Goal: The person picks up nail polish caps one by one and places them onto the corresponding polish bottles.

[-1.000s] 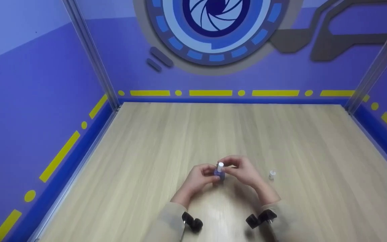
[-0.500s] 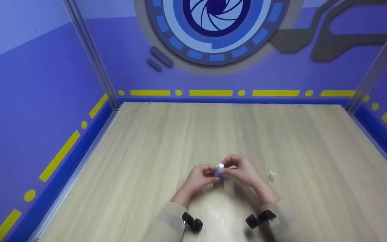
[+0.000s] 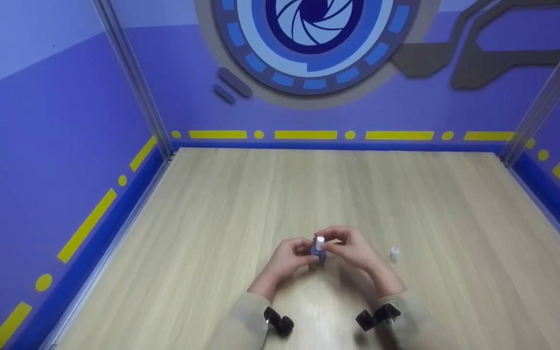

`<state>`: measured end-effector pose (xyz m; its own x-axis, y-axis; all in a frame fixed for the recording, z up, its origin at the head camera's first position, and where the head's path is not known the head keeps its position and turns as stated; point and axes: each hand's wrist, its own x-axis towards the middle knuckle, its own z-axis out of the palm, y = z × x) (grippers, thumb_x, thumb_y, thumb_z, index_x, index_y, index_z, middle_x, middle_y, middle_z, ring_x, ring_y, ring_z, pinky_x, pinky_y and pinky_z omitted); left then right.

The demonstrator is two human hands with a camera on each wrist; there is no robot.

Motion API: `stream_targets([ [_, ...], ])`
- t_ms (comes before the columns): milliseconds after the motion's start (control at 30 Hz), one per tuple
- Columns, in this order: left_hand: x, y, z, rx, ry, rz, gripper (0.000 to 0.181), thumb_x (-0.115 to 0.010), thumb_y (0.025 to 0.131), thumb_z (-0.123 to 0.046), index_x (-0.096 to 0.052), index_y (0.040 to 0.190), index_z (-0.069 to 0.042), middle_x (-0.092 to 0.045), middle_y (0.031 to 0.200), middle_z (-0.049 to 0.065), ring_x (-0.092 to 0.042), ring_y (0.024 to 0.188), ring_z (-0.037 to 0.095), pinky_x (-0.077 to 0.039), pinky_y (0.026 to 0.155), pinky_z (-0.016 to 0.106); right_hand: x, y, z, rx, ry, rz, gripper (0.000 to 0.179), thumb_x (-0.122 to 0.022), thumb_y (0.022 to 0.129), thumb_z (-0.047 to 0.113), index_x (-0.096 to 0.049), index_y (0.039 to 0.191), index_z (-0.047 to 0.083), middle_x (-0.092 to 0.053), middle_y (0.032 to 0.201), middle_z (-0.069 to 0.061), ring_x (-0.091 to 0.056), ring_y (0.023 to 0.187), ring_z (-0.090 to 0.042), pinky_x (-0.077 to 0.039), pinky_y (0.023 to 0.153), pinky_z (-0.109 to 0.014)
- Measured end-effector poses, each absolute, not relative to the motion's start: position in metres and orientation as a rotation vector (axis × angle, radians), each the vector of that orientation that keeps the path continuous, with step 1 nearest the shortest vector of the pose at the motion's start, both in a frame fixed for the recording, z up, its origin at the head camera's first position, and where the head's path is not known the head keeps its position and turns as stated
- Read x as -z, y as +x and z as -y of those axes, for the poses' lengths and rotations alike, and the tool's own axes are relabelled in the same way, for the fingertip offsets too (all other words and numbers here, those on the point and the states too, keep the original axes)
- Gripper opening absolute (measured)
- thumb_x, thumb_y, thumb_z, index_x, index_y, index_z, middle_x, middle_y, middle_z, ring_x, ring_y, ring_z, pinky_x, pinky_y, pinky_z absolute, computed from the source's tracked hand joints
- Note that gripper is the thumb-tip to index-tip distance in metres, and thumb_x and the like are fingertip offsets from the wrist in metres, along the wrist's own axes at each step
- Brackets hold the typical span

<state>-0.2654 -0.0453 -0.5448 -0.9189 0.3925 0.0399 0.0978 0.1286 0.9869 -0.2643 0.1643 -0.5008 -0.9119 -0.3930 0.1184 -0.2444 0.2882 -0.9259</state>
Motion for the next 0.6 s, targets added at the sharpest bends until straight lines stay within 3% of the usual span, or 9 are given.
stream_targets([
  [233, 0.5419, -0.2642, 0.045, -1.871, 0.467, -2.174, 0.029, -0.077, 0.088, -0.003, -0.072, 0.116, -0.001, -0.076, 0.118, 0.016, -0.073, 0.113, 0.027, -0.058, 0.101, 0.032, 0.5017, -0.2649, -0.1628, 1.705, -0.588, -2.428, 0.024, -0.074, 0.092, 0.009, -0.072, 0.113, -0.002, -0.075, 0.111, -0.02, -0.07, 0.105, -0.024, -0.059, 0.088, -0.02],
  [600, 0.5439, -0.2649, 0.0451, -1.881, 0.501, -2.17, 0.029, -0.076, 0.087, 0.0, -0.072, 0.116, 0.0, -0.076, 0.117, 0.017, -0.073, 0.113, 0.029, -0.059, 0.099, 0.031, 0.5011, -0.263, -0.1621, 1.717, -0.558, -2.438, 0.022, -0.078, 0.089, 0.012, -0.07, 0.106, -0.001, -0.074, 0.105, -0.015, -0.067, 0.101, -0.021, -0.059, 0.088, -0.024],
])
